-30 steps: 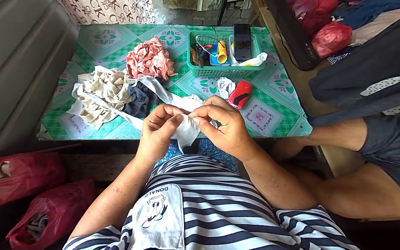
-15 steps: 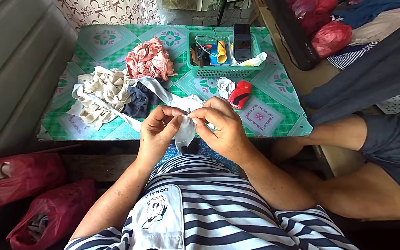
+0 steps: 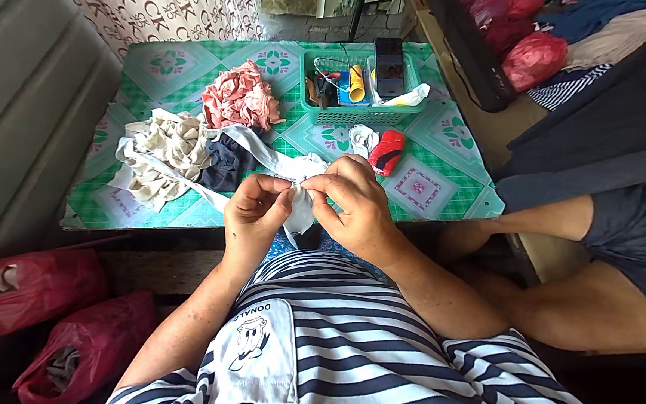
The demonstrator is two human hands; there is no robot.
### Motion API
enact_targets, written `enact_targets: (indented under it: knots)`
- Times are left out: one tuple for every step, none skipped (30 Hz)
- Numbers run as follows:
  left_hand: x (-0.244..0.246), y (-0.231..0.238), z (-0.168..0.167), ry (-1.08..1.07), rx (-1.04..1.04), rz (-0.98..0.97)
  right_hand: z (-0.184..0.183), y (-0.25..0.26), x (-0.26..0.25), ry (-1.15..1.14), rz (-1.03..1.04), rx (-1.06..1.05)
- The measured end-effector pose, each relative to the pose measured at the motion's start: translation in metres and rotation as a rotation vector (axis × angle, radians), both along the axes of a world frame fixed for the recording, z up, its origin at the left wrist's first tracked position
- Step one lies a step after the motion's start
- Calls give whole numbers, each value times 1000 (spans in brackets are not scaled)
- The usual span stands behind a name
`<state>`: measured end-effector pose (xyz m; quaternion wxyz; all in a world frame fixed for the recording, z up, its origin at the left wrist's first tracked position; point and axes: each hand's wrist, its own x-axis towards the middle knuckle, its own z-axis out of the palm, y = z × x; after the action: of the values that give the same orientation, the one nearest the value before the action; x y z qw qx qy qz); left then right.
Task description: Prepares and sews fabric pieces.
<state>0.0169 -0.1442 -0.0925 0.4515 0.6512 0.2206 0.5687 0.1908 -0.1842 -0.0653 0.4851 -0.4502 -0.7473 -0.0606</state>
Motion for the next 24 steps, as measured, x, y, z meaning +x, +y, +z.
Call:
enact_targets:
  knots:
    - [0,0,0,6,10,11,0,0,0,-2,-2,4]
    - [1,-1,0,10,19,25,-1,0,-1,-5,-7,10]
    - [1,-1,0,11,26,38,-1,1,-1,-8,-11,16]
    - [2,-1,0,10,30,48,-1,1,-1,-9,-16,24]
    - [3,-1,0,7,30,56,-2,1,-1,-12,-21,32]
    - [4,-1,0,5,28,62,-2,2,-1,-14,-25,39]
    - [4,-2,0,3,26,68,-2,2,-1,-15,-31,47]
    - [3,-2,-1,8,28,79,-2,2,-3,-12,-38,55]
    - [1,-3,-2,26,38,94,-4,3,-6,-3,-43,64]
    - [-2,-3,-3,53,54,106,-5,3,-10,13,-54,73]
    - [-2,-2,-4,79,72,119,-5,4,-12,32,-64,76]
    - [-1,0,-5,86,86,124,-6,4,-14,52,-65,73]
    - [0,1,-6,77,89,115,-6,4,-14,72,-58,61]
    - [1,3,-7,62,83,98,-6,4,-15,93,-45,41]
    - [3,4,-7,41,78,77,-5,5,-14,110,-30,27]
    - [4,6,-8,15,73,55,-4,5,-14,131,-1,23]
    - [6,8,-9,-11,67,31,-3,6,-12,145,28,22]
    - [8,9,-10,-35,57,8,-3,7,-11,155,53,18]
    - [9,10,-10,-47,47,-13,-3,8,-9,164,72,6]
    - [10,10,-11,-48,45,-29,-3,8,-8,180,88,-13]
    - [10,11,-12,-44,53,-36,-3,9,-7,207,103,-39]
    - [10,12,-12,-38,69,-38,-2,8,-6,236,118,-73]
    - [10,12,-13,-28,90,-42,-2,8,-6,267,134,-101]
    - [10,12,-13,-15,117,-43,-2,8,-7,290,150,-123]
